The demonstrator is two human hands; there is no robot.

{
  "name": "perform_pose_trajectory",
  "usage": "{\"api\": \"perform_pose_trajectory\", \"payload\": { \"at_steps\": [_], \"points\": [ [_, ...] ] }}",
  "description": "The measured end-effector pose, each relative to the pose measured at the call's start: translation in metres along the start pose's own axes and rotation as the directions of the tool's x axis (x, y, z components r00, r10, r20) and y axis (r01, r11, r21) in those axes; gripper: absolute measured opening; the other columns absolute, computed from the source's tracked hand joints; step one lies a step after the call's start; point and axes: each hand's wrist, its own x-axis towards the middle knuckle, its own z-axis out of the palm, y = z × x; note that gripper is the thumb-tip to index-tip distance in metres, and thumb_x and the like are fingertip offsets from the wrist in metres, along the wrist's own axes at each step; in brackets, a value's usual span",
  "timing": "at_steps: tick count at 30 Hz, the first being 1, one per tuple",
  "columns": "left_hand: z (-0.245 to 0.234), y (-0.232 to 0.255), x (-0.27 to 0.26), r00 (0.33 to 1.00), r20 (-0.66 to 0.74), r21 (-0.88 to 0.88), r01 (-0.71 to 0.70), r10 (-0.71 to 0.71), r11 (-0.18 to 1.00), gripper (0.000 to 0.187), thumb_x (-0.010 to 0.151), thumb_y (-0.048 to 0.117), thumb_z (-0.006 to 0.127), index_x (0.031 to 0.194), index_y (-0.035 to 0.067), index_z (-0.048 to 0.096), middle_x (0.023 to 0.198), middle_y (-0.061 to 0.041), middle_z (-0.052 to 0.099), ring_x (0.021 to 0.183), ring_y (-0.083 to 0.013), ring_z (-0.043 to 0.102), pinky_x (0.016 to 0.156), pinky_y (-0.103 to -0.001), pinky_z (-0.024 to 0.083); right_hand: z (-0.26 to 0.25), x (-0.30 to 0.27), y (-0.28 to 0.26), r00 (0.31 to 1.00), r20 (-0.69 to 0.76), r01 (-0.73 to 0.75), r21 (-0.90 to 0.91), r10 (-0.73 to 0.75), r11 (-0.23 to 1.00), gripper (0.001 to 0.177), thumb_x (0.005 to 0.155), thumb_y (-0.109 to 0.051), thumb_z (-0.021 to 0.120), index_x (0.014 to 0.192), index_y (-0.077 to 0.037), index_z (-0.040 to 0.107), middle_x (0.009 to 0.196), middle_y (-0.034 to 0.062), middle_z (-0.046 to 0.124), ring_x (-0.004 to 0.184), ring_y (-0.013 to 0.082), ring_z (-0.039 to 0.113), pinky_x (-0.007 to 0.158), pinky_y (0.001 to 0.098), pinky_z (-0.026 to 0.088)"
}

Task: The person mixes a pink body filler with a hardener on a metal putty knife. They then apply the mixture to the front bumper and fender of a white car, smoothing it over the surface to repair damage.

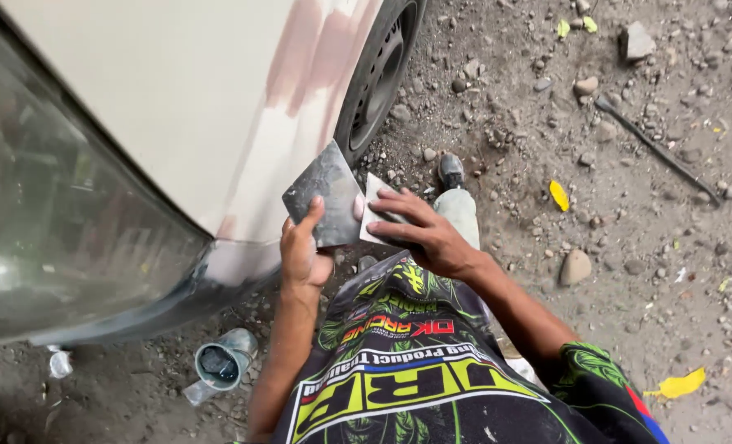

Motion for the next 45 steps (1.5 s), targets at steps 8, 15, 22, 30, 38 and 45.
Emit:
{"api": "perform_pose_trajectory", "payload": {
  "at_steps": [8,15,22,30,38,45],
  "points": [
    [-0.047,0.042,-0.029,0.99,0.12,0.277,0.041,-0.077,0.96,0.027,0.096,0.015,0.07,0.119,0.0,0.068,0.105,-0.008,0.074,0.087,-0.0184,0.072,0.076,-0.035,0.059,-0.02,-0.017,-0.026,0.925,0.351,0.052,-0.502,0.149,0.863,0.085,0.075,0.009,0.052,0.15,-0.03,0.053,0.157,-0.0033,0.05,0.149,0.0201,0.041,0.126,0.0572,0.017],
    [-0.047,0.045,-0.029,0.966,0.253,0.405,-0.051,-0.058,0.913,0.026,0.098,0.018,0.071,0.116,-0.002,0.071,0.105,-0.007,0.075,0.087,-0.0144,0.071,0.079,-0.032,0.06,-0.013,0.007,-0.046,0.893,0.429,0.348,-0.461,-0.139,0.816,0.076,0.082,0.0,0.065,0.149,-0.034,0.053,0.161,-0.0021,0.044,0.152,0.0242,0.032,0.127,0.0584,0.011],
    [-0.071,0.044,-0.062,0.998,0.032,0.315,-0.066,0.059,0.947,0.031,0.091,0.014,0.074,0.117,0.0,0.065,0.107,-0.008,0.074,0.091,-0.0172,0.073,0.081,-0.036,0.061,0.035,0.014,0.106,0.879,0.137,-0.465,0.465,0.458,0.753,0.07,0.08,0.011,0.048,0.145,-0.015,0.056,0.143,0.0065,0.06,0.122,0.0233,0.065,0.102,0.0466,0.059],
    [-0.103,0.019,-0.066,0.994,-0.087,0.415,-0.022,0.064,0.91,0.032,0.094,0.013,0.072,0.121,-0.002,0.066,0.109,-0.008,0.073,0.094,-0.0167,0.07,0.083,-0.034,0.058,0.076,0.1,0.201,0.592,-0.029,-0.257,0.941,0.806,0.222,0.021,0.089,0.005,0.06,0.11,0.006,0.057,0.086,0.0101,0.062,0.067,0.0198,0.066,0.06,0.0379,0.063],
    [-0.109,0.015,-0.057,0.995,-0.092,0.441,0.018,0.025,0.897,0.031,0.095,0.015,0.07,0.121,-0.001,0.066,0.11,-0.008,0.073,0.095,-0.0165,0.071,0.084,-0.035,0.058,0.071,0.125,0.191,0.581,-0.07,-0.329,0.891,0.811,0.313,0.019,0.086,0.003,0.059,0.105,0.005,0.06,0.078,0.0084,0.064,0.057,0.0192,0.065,0.051,0.0352,0.058],
    [-0.115,0.012,-0.046,0.997,-0.08,0.46,0.033,0.005,0.887,0.032,0.095,0.016,0.071,0.121,-0.003,0.067,0.109,-0.009,0.074,0.094,-0.0171,0.071,0.083,-0.035,0.059,0.079,0.146,0.145,0.59,-0.138,-0.463,0.749,0.796,0.473,0.04,0.086,-0.006,0.055,0.124,0.005,0.059,0.083,0.0083,0.066,0.065,0.0181,0.062,0.049,0.0298,0.055]
  ]
}}
